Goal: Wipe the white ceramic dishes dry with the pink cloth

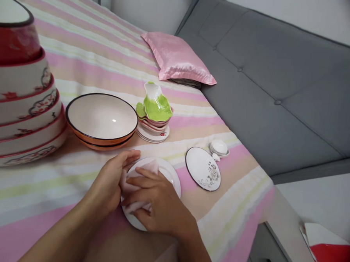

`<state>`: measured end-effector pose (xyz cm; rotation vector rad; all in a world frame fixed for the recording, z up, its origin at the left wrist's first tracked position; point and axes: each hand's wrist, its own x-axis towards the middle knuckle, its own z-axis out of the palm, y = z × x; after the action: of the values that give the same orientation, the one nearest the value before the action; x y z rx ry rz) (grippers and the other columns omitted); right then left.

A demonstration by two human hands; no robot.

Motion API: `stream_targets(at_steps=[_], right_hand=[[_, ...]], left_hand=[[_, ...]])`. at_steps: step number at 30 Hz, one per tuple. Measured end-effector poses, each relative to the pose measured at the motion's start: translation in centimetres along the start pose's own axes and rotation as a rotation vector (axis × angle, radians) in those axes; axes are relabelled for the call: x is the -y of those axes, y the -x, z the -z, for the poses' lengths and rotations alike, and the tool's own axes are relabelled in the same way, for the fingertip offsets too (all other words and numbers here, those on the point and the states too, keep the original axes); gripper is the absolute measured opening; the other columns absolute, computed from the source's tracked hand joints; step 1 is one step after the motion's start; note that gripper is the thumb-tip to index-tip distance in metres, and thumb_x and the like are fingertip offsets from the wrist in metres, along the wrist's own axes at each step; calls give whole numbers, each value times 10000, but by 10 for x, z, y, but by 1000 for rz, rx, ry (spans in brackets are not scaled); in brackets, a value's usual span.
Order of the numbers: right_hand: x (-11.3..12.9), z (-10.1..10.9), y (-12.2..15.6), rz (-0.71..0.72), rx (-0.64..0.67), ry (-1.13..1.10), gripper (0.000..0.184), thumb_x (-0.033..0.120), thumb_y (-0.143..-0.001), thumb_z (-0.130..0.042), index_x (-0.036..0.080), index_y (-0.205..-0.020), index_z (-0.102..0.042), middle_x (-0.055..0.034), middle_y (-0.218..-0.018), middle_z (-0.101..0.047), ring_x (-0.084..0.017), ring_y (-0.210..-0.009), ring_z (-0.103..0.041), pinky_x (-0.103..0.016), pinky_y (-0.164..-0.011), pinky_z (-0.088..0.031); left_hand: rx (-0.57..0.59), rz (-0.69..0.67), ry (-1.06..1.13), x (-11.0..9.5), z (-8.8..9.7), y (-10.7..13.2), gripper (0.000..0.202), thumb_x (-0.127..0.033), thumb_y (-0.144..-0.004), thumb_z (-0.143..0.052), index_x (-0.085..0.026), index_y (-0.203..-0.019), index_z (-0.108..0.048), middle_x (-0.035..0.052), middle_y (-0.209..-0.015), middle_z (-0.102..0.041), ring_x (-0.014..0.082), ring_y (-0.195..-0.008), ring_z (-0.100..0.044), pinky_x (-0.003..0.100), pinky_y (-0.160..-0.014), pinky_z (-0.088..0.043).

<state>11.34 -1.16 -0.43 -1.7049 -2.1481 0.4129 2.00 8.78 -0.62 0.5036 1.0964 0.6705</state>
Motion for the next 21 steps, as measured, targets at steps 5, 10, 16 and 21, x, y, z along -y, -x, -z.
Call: stream_targets(at_steps=[5, 10, 16, 21], right_hand=[[2, 8, 6, 18, 90, -98, 265, 140, -748, -560, 337, -838, -713, 126, -1115, -663, -121, -1221, -492, -323, -1067, -332], [4, 15, 12, 36, 202, -212, 345, 65, -754, -506, 306, -885, -717, 124, -1093, -679, -70, -1214, -495, -225, -1025, -361], [9, 22, 17, 12, 245, -252, 371, 19, -741, -505, 282, -901, -711, 105, -1014, -711, -76, -1244, -471, -253, -1057, -332], [7, 29, 19, 5, 257, -313, 440, -51, -715, -449, 264, -872, -713, 99, -965, -725, -59, -1203, -508, -231, -1047, -337]], left_hand=[[7, -10, -33, 1, 0, -2, 172, -207, -729, -535, -152, -840, -655, 55, -1011, -689, 101, -870, -632, 123, -651, -480], [21, -15, -51, 2, 1, -3, 203, -225, -735, -517, -151, -869, -651, 63, -1019, -693, 109, -909, -631, 127, -686, -479], [27, -16, -23, 1, 2, 0, 178, -220, -728, -529, -148, -839, -648, 66, -999, -692, 121, -880, -634, 152, -677, -483], [33, 3, -27, 0, 2, -1, 182, -222, -731, -521, -147, -836, -649, 61, -991, -689, 128, -842, -633, 182, -676, -475]])
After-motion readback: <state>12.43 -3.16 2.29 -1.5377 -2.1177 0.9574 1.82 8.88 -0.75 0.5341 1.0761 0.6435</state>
